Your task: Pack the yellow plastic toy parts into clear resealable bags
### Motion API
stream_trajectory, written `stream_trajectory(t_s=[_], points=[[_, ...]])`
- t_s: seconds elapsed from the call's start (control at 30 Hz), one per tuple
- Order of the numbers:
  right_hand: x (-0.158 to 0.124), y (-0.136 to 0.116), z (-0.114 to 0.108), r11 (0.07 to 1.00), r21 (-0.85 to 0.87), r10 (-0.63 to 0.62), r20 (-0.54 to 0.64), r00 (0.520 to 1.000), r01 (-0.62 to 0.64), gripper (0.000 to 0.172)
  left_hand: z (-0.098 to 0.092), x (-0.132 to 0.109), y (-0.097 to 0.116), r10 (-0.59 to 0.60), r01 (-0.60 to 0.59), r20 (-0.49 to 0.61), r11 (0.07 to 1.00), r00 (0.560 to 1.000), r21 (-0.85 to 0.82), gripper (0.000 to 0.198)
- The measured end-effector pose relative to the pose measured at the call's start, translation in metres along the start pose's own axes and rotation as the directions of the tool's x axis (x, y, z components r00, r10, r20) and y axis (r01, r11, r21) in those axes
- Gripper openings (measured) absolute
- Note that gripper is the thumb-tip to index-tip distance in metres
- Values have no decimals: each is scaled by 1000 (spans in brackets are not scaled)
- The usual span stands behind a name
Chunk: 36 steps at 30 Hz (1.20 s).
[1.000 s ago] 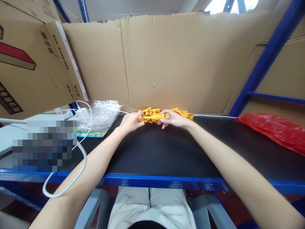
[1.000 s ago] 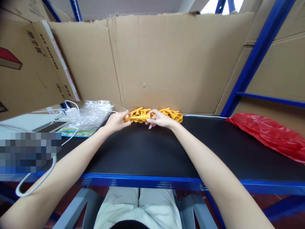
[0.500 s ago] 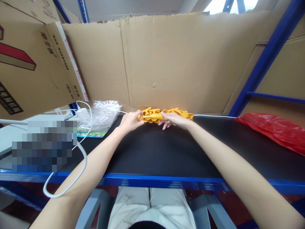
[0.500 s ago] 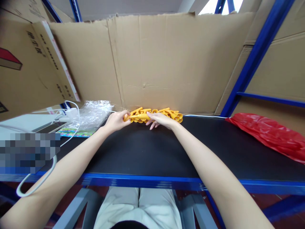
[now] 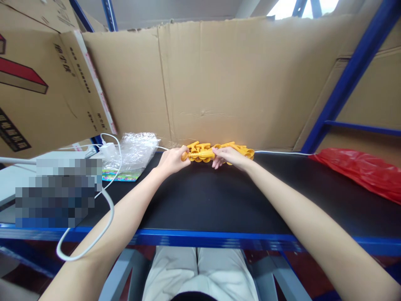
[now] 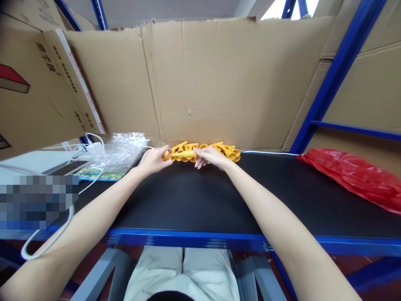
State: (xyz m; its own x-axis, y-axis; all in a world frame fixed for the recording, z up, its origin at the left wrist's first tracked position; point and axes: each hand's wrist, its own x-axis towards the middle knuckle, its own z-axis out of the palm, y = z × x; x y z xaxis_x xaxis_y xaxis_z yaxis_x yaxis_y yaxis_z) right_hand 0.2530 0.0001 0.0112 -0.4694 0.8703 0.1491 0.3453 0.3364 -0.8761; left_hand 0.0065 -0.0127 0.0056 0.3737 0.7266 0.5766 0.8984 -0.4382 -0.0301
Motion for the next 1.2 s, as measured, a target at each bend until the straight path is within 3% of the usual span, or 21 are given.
stream_trajectory(t_s=[0.2,0.33,0.47,0.57,0.63,0.8,0.93,1.13,1.2], points=[[4,4,2,999,-12,34,-33,999,-35,60,1,0,-1,-20,20,0,1000,1000,-7,27],[4,5,-2,999,0,37,31,999,-37,47,2,1,-2,-27,27,-3,1000,1000,-4,28],[1,4,-3,999,39,-36,6,999,36,59,1,1,-3,-31,31,-6,999,999,8,28],[-1,-1,0,999,14,-42,-9,999,42,42,0,1,-2,-24,24,-12,1000,1000,11,27],[-2,-3,1,1000,3,-30,11,999,30,39,-1,1,-1,-7,7,-14,1000,1000,3,28],[1,0,4,997,23,67,11,998,-67,63,-1,0,4,27,-28,-33,999,999,-22,28],[4,4,4,992,24,124,31,992,-125,71,-2,0,4,14,-14,-21,1000,1000,-28,28],[0,0,-2,997,7,82,53,995,-83,49,-1,1,3,-7,7,-8,1000,1000,-26,30],[-2,-2,-3,998,-4,67,39,997,-67,51,-1,1,2,-14,14,-5,1000,1000,-21,31]])
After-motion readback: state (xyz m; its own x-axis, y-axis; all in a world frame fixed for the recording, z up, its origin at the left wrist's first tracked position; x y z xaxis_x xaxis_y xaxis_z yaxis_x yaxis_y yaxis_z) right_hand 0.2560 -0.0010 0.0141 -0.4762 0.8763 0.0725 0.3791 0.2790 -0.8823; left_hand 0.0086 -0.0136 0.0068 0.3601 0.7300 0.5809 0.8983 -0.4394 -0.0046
